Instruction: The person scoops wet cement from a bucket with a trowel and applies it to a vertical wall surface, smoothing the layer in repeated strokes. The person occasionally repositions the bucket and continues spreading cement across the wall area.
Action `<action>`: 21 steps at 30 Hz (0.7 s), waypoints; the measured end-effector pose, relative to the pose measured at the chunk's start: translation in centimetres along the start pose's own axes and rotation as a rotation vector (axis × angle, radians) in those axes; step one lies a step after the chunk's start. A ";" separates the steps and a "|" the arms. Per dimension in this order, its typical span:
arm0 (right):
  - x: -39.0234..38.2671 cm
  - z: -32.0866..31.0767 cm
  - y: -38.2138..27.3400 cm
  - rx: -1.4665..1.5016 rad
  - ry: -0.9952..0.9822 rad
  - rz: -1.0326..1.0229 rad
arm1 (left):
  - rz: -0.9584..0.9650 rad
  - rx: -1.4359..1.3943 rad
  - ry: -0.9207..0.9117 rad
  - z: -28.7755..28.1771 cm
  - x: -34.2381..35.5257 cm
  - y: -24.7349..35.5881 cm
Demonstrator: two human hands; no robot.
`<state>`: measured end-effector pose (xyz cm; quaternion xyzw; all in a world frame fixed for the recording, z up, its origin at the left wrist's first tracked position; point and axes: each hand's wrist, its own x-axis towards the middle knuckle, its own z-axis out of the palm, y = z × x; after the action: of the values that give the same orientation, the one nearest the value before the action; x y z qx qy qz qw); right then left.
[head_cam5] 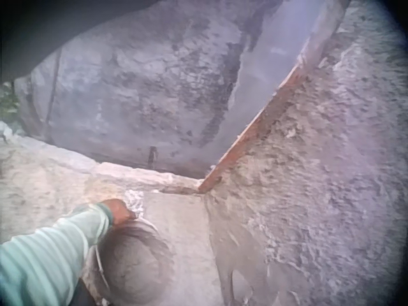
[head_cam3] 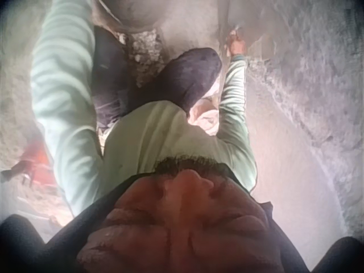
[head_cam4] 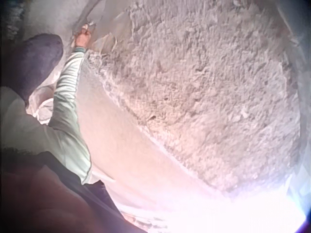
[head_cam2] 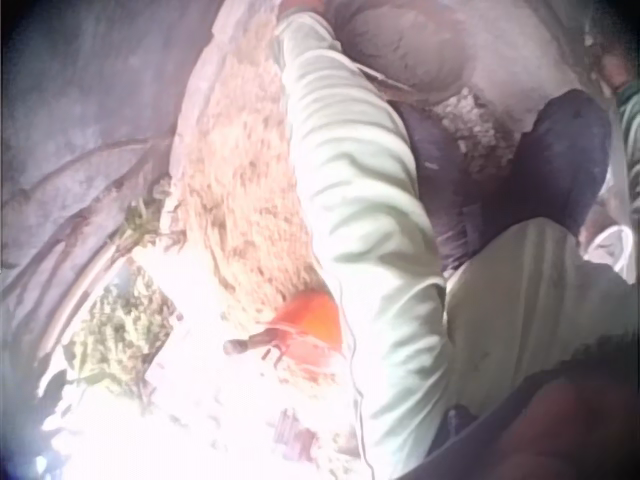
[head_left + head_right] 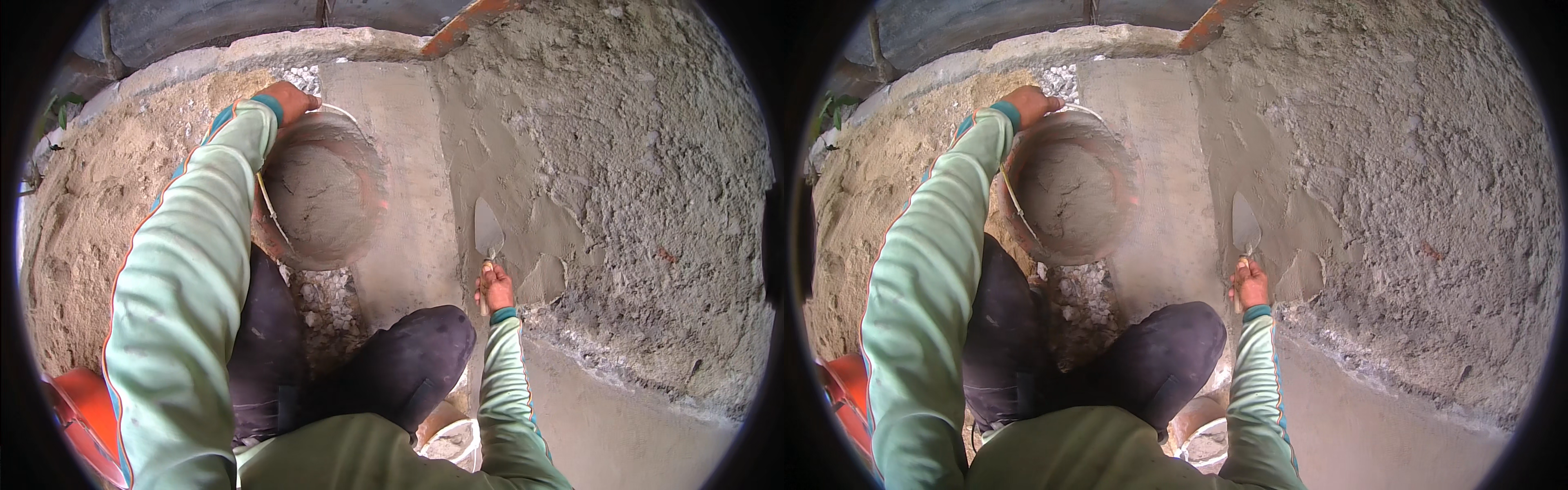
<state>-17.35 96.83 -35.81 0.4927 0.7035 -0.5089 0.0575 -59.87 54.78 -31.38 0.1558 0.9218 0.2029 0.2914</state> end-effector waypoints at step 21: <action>-1.8 0.8 3.8 -0.869 -0.006 -0.810 | 0.040 0.104 -0.032 0.5 1.9 -1.4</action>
<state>-13.94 95.07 -37.69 0.1150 0.9792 -0.1572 0.0569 -61.30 54.49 -33.33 0.1923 0.9229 0.1582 0.2937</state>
